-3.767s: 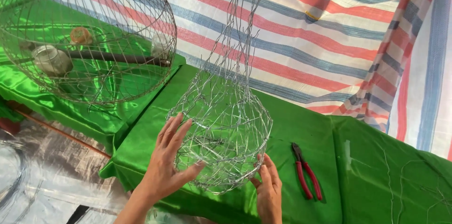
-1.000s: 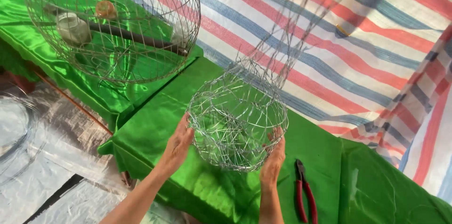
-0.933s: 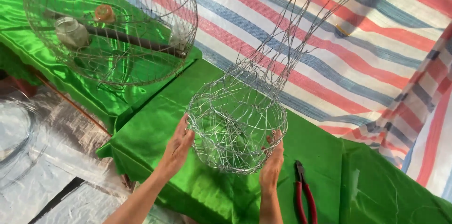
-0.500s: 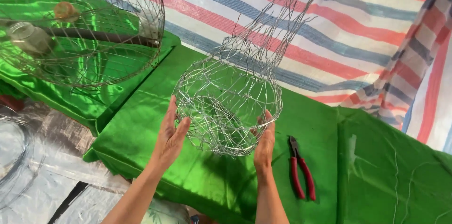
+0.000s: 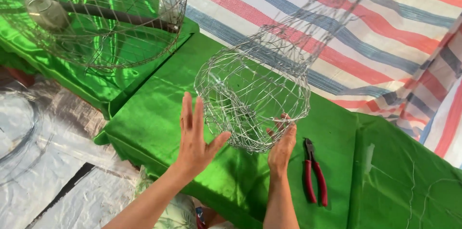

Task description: Manually weaving and shaping a wire mesh structure to create a cage-like object.

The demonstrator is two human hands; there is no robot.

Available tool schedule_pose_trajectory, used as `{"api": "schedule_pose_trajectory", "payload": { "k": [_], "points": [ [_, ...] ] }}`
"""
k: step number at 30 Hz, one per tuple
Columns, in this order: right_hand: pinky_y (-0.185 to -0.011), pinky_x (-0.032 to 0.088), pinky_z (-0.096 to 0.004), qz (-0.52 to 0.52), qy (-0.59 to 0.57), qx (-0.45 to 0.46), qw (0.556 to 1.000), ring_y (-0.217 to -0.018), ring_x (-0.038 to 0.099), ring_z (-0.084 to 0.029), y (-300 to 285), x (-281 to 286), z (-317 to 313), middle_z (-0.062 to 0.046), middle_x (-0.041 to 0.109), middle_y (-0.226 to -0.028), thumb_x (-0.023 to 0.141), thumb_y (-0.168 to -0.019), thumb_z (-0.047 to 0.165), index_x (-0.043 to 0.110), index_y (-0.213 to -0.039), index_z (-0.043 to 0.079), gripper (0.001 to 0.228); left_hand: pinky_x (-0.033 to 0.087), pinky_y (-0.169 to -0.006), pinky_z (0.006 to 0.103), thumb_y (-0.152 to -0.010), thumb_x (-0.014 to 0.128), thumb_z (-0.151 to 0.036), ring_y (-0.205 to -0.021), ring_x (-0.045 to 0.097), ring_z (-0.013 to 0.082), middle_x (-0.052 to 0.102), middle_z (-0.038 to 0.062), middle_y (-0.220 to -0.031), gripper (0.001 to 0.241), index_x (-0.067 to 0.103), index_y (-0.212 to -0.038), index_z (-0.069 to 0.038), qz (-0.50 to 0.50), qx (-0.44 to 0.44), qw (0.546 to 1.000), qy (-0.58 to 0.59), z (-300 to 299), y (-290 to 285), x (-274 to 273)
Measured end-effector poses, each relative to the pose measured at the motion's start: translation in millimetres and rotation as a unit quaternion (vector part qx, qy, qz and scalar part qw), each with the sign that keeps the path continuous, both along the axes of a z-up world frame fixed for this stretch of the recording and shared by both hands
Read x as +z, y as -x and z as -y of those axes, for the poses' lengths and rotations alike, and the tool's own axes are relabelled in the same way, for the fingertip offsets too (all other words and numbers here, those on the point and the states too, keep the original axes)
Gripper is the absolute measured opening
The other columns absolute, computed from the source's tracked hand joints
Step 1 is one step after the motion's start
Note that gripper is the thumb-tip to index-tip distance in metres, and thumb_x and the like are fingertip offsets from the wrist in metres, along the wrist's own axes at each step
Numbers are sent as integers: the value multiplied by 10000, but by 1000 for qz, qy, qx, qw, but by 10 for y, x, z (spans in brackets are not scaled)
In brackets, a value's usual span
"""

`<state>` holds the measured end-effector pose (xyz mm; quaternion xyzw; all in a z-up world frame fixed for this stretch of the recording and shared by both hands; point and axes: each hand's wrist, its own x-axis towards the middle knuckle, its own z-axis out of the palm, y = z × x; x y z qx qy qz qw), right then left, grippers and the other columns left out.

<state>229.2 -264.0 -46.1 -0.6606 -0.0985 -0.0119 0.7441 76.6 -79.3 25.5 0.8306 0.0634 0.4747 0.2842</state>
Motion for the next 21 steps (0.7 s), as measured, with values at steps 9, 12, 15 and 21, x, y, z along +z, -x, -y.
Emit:
{"api": "schedule_pose_trajectory", "payload": {
  "k": [9, 12, 15, 21],
  "points": [
    [-899, 583, -461, -2, -33, -3, 999, -1086, 631, -276, -133, -305, 94, -235, 595, -1306, 175, -1104, 577, 495, -1362, 86, 640, 512, -856, 369, -879, 777, -330, -957, 644, 209, 661, 36, -1151, 450, 700, -1294, -175, 90, 71, 983, -142, 183, -120, 130],
    [-874, 570, -469, 31, 25, -6, 999, -956, 642, -257, 22, -76, 36, -241, 620, -1272, 160, -1109, 571, 517, -1331, 89, 640, 518, -746, 347, -896, 760, -318, -808, 604, 203, 657, 8, -1058, 380, 724, -1252, -189, 80, 86, 983, -141, 216, -175, 117],
    [-904, 554, -497, 15, 2, -13, 1000, -986, 631, -259, 42, -183, -11, -265, 600, -1311, 186, -1116, 567, 494, -1357, 86, 620, 560, -673, 353, -909, 743, -175, -754, 663, 252, 699, 77, -1002, 328, 725, -1227, -95, 93, 60, 989, -94, 259, -126, 330],
    [-953, 530, -480, 2, -27, -21, 999, -1099, 603, -272, 20, -257, -9, -259, 546, -1397, 211, -1095, 608, 459, -1378, 99, 633, 576, -659, 418, -886, 739, -16, -790, 718, 355, 739, 184, -995, 344, 706, -1225, 28, 123, -37, 991, 49, 291, -100, 314]
  ]
}}
